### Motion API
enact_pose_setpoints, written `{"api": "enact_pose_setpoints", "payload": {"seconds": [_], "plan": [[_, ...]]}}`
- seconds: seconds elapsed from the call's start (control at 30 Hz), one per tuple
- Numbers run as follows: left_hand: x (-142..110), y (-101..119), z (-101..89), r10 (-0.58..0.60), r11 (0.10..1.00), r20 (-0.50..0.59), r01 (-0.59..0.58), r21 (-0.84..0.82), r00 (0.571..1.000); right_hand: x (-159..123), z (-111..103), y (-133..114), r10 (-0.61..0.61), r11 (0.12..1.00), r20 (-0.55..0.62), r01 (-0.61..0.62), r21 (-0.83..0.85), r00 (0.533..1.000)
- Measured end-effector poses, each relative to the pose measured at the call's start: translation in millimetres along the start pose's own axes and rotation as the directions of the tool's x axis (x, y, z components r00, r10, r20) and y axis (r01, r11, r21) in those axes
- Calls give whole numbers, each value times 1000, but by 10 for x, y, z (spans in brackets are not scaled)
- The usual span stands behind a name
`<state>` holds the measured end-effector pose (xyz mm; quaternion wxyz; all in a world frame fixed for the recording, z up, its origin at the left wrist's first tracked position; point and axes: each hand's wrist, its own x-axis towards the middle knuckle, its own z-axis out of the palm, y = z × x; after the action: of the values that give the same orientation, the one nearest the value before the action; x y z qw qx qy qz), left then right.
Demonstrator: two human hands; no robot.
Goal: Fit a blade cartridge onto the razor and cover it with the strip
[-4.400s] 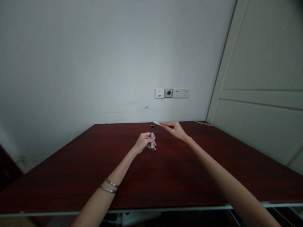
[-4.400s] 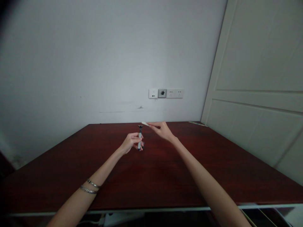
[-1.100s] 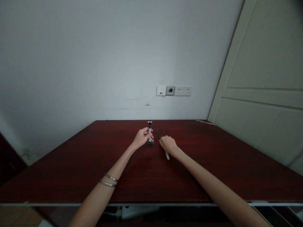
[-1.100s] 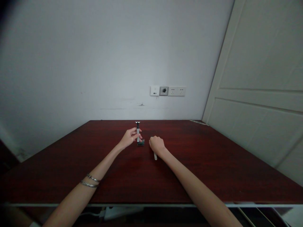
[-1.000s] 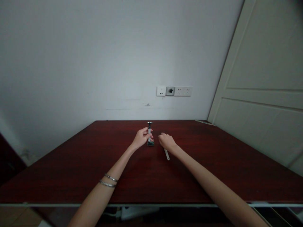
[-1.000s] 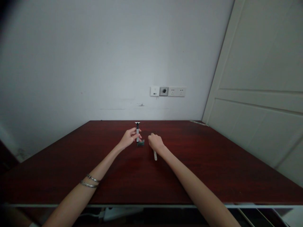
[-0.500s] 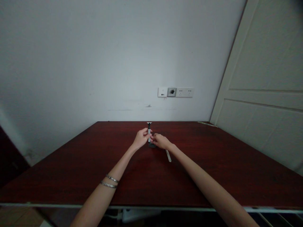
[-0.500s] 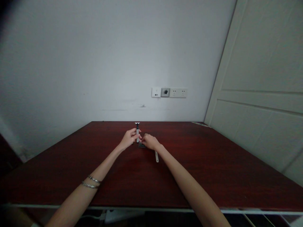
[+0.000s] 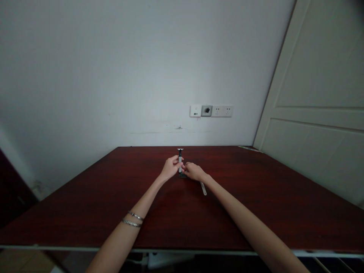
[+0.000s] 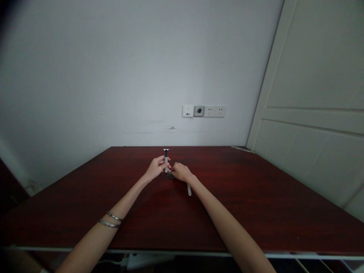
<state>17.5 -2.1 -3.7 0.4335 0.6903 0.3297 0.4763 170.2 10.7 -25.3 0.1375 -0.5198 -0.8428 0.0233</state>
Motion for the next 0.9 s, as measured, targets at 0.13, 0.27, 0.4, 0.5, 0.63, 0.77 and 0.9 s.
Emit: {"api": "enact_pose_setpoints", "payload": {"seconds": [0.13, 0.27, 0.4, 0.5, 0.63, 0.77, 0.9], "plan": [[1, -11, -3, -2, 1000, 0, 2, -10, 1000, -12, -26, -23, 15, 1000, 5, -15, -7, 1000], [-2, -18, -3, -10, 1000, -1, 10, -11, 1000, -10, -19, -18, 6, 1000, 11, -6, -22, 1000], [0, -20, -7, -14, 1000, -5, 14, -10, 1000, -8, 2, 0, -3, 1000, 13, 3, -25, 1000], [1, -10, -13, -17, 1000, -16, 17, 0, 1000, -10, 5, 9, -24, 999, 12, 24, -28, 1000], [-1, 3, -23, -25, 1000, -27, 25, 12, 999, -16, -8, 2, -25, 999, 14, 25, -26, 1000], [5, -18, -36, -19, 1000, -24, 19, 10, 1000, -24, -14, -9, -9, 1000, 25, 9, -3, 1000], [14, -33, -49, -13, 1000, -32, 13, 2, 999, -20, 3, 3, -8, 1000, 6, 8, 17, 1000]]}}
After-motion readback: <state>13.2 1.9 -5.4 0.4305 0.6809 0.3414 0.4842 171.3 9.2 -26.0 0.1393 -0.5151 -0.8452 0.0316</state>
